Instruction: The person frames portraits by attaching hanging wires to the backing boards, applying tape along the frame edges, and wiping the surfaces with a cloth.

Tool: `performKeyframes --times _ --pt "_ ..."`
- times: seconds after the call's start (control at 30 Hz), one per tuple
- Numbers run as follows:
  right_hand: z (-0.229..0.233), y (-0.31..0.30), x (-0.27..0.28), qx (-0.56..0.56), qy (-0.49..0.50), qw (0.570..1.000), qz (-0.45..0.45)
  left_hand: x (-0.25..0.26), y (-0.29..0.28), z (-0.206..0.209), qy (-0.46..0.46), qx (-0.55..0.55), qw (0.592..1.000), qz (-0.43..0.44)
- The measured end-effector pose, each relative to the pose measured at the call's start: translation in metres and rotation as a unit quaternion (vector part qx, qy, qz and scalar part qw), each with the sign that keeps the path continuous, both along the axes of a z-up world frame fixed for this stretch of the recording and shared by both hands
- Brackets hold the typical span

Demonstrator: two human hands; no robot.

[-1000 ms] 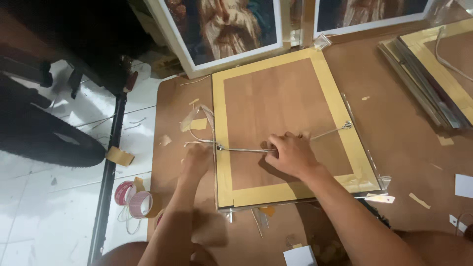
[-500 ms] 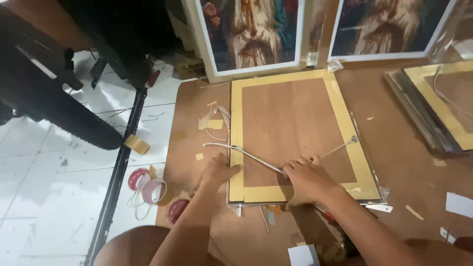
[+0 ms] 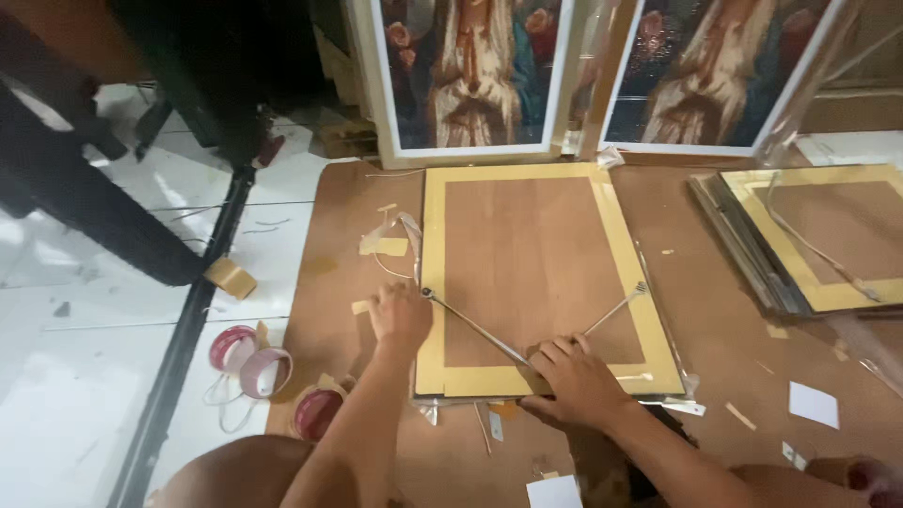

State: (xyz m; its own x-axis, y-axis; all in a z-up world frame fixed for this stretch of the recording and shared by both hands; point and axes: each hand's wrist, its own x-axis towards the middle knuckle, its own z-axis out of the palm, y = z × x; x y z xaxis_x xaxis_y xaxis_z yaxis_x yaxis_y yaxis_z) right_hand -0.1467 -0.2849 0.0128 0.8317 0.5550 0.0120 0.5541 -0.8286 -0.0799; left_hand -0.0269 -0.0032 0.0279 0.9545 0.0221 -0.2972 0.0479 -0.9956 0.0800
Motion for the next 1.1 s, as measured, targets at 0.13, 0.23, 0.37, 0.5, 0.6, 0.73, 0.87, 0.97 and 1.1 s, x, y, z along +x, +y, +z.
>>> performKeyframes --times 0.13,0.23,0.37,0.5,0.6,0.73,0.87,0.97,1.1 --pt "0.001 0.004 -0.011 0.03 -0.079 0.996 0.038 0.018 0.014 -0.023 0.014 -0.113 0.989 0.09" --pt "-0.008 0.0 -0.01 -0.002 -0.071 0.996 0.051 0.018 0.019 -0.013 0.06 -0.29 0.935 0.193" --pt "-0.009 0.001 -0.012 0.014 -0.07 0.996 0.056 0.001 0.017 0.017 0.086 -0.283 0.933 0.207" --pt "-0.01 -0.008 -0.003 0.07 -0.028 0.997 0.026 -0.005 0.001 0.047 0.056 -0.15 0.98 0.116" --pt "0.029 0.013 0.001 0.096 0.052 0.99 -0.094 -0.003 0.001 0.041 0.005 -0.054 0.997 0.057" --pt "0.037 0.045 0.024 0.034 -0.007 0.982 -0.184 0.004 0.006 0.003 -0.047 -0.086 0.995 0.015" --pt "0.029 0.095 0.049 0.093 0.004 0.983 -0.161 0.01 0.011 -0.016 -0.037 -0.001 0.999 -0.028" --pt "-0.014 0.123 0.074 0.244 0.095 0.957 -0.124 0.008 0.011 -0.003 -0.009 -0.054 0.998 -0.001" --pt "-0.027 0.14 0.076 0.249 -0.015 0.955 -0.16 -0.009 0.004 0.026 0.01 -0.086 0.995 -0.052"
